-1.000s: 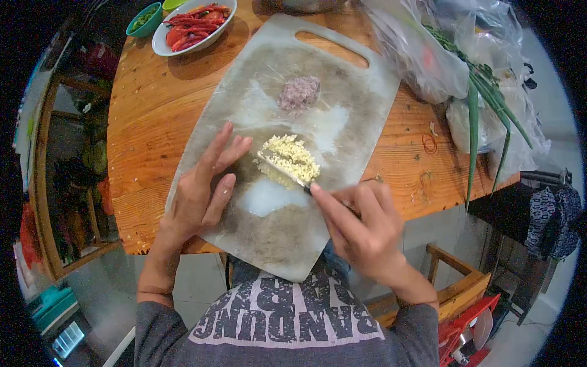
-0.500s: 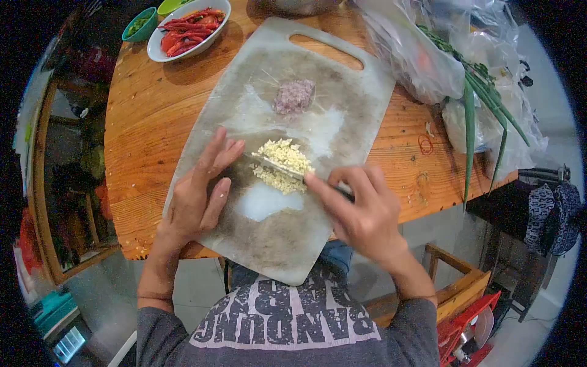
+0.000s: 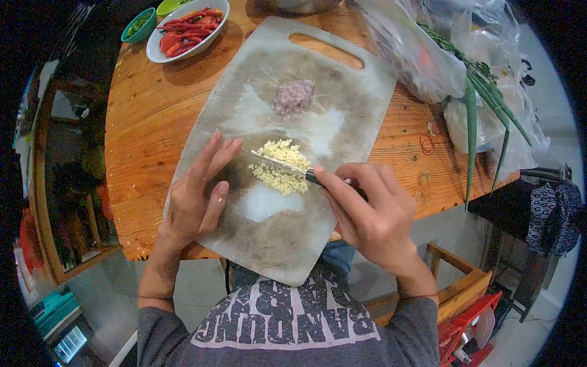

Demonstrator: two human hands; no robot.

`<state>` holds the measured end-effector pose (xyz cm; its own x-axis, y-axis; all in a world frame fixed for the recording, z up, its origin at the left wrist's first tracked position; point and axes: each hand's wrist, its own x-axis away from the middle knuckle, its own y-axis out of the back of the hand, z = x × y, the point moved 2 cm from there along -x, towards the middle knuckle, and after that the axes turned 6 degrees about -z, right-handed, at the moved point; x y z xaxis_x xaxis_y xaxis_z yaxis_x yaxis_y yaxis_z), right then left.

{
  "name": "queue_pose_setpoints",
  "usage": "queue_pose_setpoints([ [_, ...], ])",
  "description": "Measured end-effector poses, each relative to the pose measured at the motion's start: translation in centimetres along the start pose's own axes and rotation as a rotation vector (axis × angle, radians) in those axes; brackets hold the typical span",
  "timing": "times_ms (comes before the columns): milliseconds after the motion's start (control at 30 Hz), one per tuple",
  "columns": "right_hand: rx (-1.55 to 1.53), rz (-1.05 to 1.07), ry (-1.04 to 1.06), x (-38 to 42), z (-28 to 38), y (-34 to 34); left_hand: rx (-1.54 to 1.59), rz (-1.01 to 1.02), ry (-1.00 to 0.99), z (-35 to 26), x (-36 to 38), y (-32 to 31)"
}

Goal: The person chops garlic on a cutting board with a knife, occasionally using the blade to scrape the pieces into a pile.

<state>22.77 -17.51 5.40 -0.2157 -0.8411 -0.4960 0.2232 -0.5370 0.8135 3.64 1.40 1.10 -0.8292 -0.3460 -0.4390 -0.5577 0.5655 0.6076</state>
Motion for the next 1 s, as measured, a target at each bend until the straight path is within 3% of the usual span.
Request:
queue_pose_setpoints([
  [100, 0.044, -0.012, 0.068, -0.6, -1.0, -0.4, -0.012, 0.022, 0.042, -0.2, -0.5, -0.6],
  [200, -0.076, 0.001, -0.058, 0.3, -2.1, -2.2, -0.047, 0.025, 0.050, -0.1, -0.8, -0.2],
  [333, 0.026, -0.034, -0.008, 0.3, 0.2, -0.5, -0.030, 0.028, 0.052, -0.3, -0.7, -0.3],
  [1000, -0.088, 0.010, -0.083, 1.1, 0.3, -0.8, 0.055, 0.033, 0.085, 0.3, -0.1, -0.4],
])
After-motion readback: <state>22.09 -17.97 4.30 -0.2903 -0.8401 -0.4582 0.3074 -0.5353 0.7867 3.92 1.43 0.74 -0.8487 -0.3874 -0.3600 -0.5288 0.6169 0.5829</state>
